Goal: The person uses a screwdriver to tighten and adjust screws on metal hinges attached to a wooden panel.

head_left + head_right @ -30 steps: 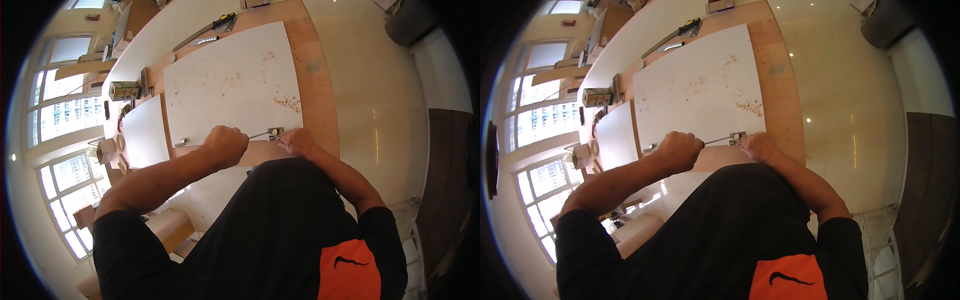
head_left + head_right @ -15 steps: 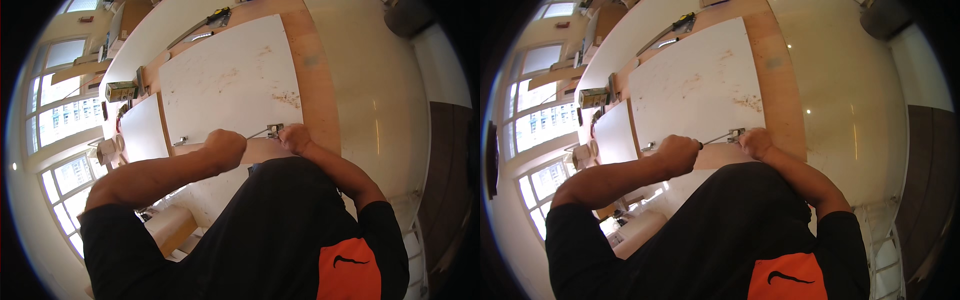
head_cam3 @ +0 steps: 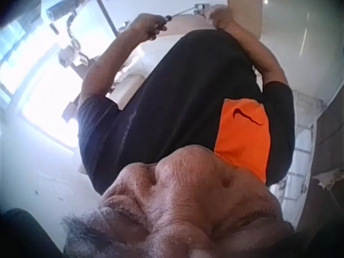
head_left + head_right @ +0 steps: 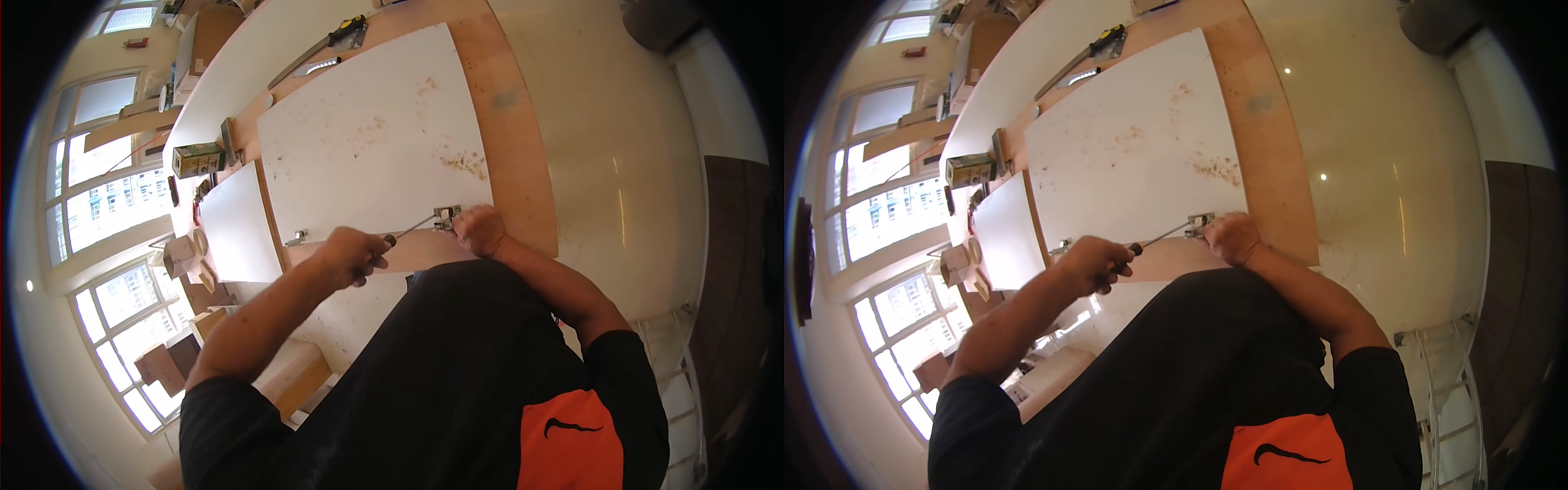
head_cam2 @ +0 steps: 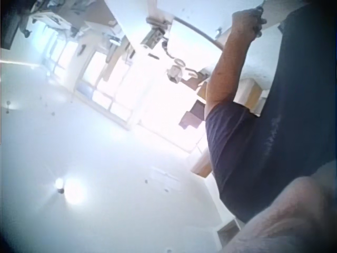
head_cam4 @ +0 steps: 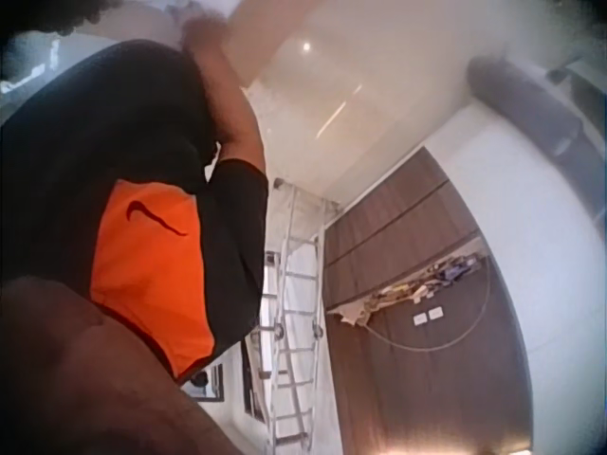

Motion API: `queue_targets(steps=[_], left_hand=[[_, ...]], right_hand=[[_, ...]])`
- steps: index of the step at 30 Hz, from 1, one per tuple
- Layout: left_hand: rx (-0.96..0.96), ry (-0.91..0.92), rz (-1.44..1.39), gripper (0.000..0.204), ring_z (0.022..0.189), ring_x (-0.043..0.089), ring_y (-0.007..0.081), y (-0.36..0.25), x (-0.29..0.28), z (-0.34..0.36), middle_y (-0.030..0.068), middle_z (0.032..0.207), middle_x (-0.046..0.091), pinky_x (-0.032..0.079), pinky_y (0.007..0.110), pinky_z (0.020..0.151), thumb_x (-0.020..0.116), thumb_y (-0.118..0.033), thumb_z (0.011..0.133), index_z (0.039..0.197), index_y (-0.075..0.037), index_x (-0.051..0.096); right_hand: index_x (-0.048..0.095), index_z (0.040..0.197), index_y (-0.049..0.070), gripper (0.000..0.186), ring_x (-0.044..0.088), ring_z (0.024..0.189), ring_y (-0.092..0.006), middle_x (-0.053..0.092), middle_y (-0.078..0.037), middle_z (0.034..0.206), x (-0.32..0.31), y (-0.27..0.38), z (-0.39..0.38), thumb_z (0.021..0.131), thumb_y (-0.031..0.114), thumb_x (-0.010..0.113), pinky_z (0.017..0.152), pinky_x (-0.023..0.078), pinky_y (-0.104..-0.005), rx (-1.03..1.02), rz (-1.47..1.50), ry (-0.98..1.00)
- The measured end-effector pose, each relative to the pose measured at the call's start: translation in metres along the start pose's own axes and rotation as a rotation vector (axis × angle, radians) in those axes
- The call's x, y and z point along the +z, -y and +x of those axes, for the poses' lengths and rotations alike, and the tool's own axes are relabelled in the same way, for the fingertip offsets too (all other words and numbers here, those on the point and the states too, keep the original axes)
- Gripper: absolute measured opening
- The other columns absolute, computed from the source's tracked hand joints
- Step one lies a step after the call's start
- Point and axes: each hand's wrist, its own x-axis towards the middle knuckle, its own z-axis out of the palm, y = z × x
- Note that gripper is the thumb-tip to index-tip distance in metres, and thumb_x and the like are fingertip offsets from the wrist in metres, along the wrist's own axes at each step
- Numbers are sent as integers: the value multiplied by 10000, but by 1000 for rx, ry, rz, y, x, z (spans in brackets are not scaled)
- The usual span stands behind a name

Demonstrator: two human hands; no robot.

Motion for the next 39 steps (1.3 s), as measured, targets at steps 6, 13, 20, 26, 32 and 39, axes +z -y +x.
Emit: queue_targets(steps=[6,13,20,26,32,39], left_hand=[[949,-216,1617,263,688,673,264,4,15,-13,136,812,696,521,415,617,641,-121,864,1079,28,666],[1228,-402,1501,237,655,658,237,39,20,-3,119,821,689,505,410,580,648,-108,877,1078,10,686],[-34,39,-62,173,519,566,145,9,20,-9,116,758,698,409,327,427,703,-164,899,970,-6,690],[806,-207,1561,218,698,714,288,-8,21,-10,185,815,713,553,409,589,676,-122,849,998,37,697],[1012,-316,1637,255,773,721,301,-7,27,-22,168,903,708,575,417,678,684,-163,869,1034,32,687],[-47,31,-237,143,610,605,176,-5,22,-13,163,871,698,466,387,514,678,-99,895,998,-2,701]], right_hand=[[710,731,154,252,693,705,-276,699,-78,743,1,-1,-4,847,377,727,676,540,-434,-4,-40,23],[716,741,157,235,708,749,-268,713,-74,767,0,-1,-4,854,362,719,691,543,-433,9,-23,21],[670,699,119,326,686,682,-277,676,-85,710,-1,-1,-3,860,397,726,631,543,-423,-41,2,-39],[703,730,150,275,708,735,-283,710,-83,757,0,-1,1,862,390,716,688,543,-434,12,-15,42],[706,736,148,271,715,743,-280,718,-84,770,-3,1,-3,870,383,704,689,552,-428,57,4,23],[724,761,145,234,719,785,-279,730,-79,801,-3,-4,-3,858,358,716,729,545,-439,52,41,89]])
